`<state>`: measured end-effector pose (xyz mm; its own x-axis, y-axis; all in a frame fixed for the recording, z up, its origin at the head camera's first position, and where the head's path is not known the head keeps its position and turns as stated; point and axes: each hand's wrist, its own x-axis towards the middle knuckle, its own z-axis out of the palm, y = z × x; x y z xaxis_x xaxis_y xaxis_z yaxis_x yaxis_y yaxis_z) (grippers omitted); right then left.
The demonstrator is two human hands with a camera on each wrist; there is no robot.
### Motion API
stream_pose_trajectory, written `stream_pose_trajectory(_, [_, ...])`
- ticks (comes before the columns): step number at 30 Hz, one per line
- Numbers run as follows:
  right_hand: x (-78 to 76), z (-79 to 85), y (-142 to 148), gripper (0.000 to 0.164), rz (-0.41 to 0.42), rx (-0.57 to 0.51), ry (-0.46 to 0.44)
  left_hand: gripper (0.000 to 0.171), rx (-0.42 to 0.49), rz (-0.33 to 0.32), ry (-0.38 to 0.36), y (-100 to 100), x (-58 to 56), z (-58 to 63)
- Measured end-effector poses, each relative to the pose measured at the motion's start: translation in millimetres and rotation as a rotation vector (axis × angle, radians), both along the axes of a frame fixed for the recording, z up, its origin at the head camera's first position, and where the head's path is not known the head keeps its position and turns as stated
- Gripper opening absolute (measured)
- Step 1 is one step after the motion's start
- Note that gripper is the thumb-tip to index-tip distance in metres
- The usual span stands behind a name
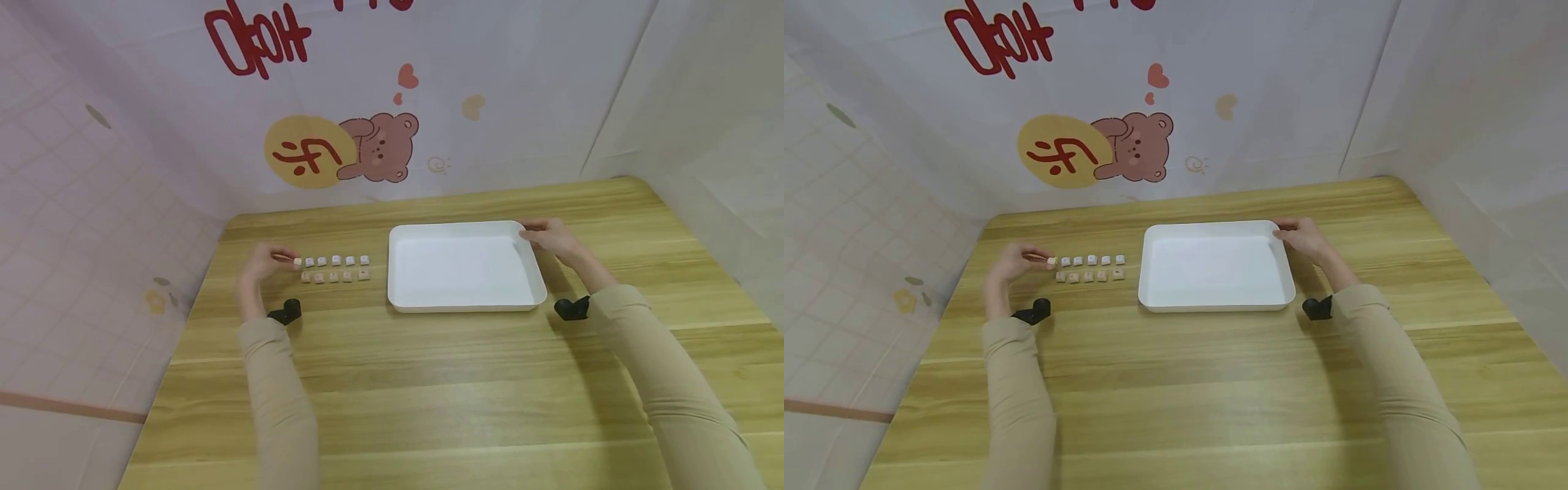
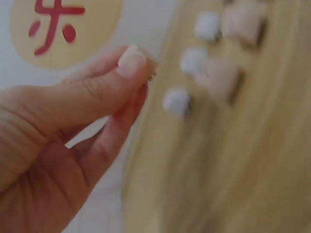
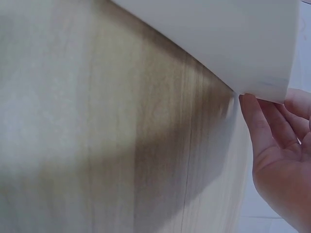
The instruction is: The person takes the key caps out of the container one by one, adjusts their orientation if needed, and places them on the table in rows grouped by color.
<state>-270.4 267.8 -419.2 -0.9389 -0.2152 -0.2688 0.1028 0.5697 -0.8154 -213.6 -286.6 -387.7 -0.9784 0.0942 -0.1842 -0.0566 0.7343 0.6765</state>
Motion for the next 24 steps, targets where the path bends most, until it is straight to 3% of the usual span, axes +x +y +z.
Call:
stream_pose_trajectory(6, [-0.7, -0.5, 1, 0.053, -0.005, 0.008, -0.005, 0.033, -0.024, 0.057, -0.104, -9, 8.7, -8.2])
stream_pose_trajectory(15, [-2.2, -2.4, 1, 0.054, 0.018, -0.012, -0.027, 0.031, -0.033, 0.107, -0.130, -8, 7.8, -15.9])
stream_pose_trajectory(21, [-2.2, -1.1, 1, 0.055, 0.026, -0.019, -0.030, 0.033, -0.038, 0.084, -0.134, -10, 9.5, -15.1])
stream_pose_trajectory(24, [-1.0, 2.7, 1, 0.057, 0.050, -0.024, -0.037, 0.037, -0.018, 0.077, -0.169, -8, 11.4, -11.0])
